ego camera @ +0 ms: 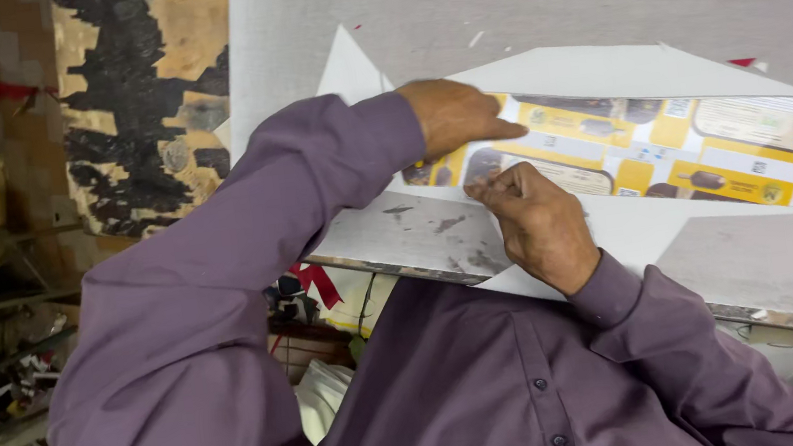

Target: The person uses a utility knife to cut white, red, and black sheets of material on a workbench. They place cardboard templates on the sheets, trace outlines, and cut along the edges to produce shaped pieces. The person repeatedly repositions templates and cuts multiple pieces throughout the clip.

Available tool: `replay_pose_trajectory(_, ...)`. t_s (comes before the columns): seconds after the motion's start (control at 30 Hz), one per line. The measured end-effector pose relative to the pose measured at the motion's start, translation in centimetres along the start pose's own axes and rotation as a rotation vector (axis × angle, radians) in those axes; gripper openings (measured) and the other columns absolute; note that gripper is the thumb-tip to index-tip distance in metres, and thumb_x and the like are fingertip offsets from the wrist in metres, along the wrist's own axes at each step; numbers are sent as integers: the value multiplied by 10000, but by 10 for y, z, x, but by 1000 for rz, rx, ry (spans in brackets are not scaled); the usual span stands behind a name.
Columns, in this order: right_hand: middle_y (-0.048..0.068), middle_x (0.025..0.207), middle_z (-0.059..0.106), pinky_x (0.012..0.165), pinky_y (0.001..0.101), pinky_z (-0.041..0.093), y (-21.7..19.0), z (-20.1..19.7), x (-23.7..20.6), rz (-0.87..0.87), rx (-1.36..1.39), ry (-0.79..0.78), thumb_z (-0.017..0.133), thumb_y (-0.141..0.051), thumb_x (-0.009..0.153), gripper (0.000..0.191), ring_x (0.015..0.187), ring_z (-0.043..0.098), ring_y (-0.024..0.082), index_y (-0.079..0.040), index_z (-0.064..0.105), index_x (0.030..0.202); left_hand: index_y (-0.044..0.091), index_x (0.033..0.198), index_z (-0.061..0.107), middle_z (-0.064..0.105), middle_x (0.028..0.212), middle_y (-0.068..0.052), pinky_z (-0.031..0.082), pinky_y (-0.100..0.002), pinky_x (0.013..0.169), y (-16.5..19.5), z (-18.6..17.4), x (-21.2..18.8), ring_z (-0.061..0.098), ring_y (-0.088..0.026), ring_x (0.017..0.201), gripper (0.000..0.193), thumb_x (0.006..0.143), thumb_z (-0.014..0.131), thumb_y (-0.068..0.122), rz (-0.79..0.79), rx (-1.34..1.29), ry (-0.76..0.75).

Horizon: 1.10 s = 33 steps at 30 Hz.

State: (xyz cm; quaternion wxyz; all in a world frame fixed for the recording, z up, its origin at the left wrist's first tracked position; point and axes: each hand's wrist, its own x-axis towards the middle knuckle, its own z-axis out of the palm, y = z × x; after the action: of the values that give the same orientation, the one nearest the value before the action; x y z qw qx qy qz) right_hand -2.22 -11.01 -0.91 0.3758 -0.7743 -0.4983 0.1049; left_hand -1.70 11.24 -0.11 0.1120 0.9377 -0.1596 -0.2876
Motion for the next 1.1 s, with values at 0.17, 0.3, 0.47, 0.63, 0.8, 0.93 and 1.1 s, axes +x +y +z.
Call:
replay_pose_trajectory(0.17, 94, 901, 618, 654, 403, 527, -13, 61, 23, -75, -31, -34, 704, 31, 828, 338, 798, 632, 280, -95, 778, 1132, 422, 1559, 315, 561, 1353, -81, 566, -473, 924, -9, 3, 14, 592, -310, 1221, 588, 1045, 446, 170, 89, 137, -60)
replay_pose_trajectory(0.3, 87, 878, 609, 662, 415, 537, -10, 74, 31, -94, -108, -73, 698, 61, 752, 420, 809, 642, 281, -83, 785, 1138, 427, 1564, 260, 521, 1383, -91, 551, -466, 950, -14, 2, 21, 574, -308, 1236, 739, 962, 563, 126, 117, 166, -82)
replay_pose_trajectory(0.47, 91, 917, 615, 681, 414, 547, -16, 72, 35, -75, -106, -64, 687, 58, 732, 417, 850, 645, 286, -69, 786, 1116, 438, 1580, 224, 519, 1382, -104, 549, -463, 967, -12, 2, 27, 590, -309, 1224, 786, 960, 573, 103, 93, 120, -120)
replay_pose_trajectory(0.63, 122, 968, 624, 769, 429, 564, -15, 68, 38, -168, -141, -50, 672, 25, 643, 418, 950, 641, 324, -13, 748, 1053, 432, 1574, 300, 572, 1309, -125, 560, -484, 907, -18, 10, 27, 628, -337, 1136, 593, 1058, 427, 169, 128, 52, 27)
replay_pose_trajectory(0.8, 108, 976, 654, 745, 410, 561, 13, 34, 16, -80, -129, -34, 667, 40, 659, 424, 945, 636, 311, -14, 747, 1072, 390, 1583, 307, 595, 1230, -111, 578, -466, 858, -17, 9, 25, 641, -318, 1054, 627, 1029, 461, 139, 130, 62, 27)
replay_pose_trajectory(0.93, 94, 862, 618, 713, 416, 557, 47, -13, -14, 28, -196, -75, 660, 83, 627, 469, 870, 633, 293, -48, 780, 1062, 396, 1584, 278, 588, 1212, -85, 574, -436, 897, -9, 1, 21, 631, -291, 1061, 727, 976, 521, 82, 84, 54, -28)
replay_pose_trajectory(1.1, 80, 868, 620, 695, 399, 558, 83, -65, -46, 52, -284, -18, 661, 128, 673, 441, 850, 634, 280, -62, 777, 1054, 338, 1575, 269, 569, 1287, -114, 585, -422, 860, -3, 2, 21, 627, -297, 1051, 767, 929, 574, 59, 86, 91, 19)
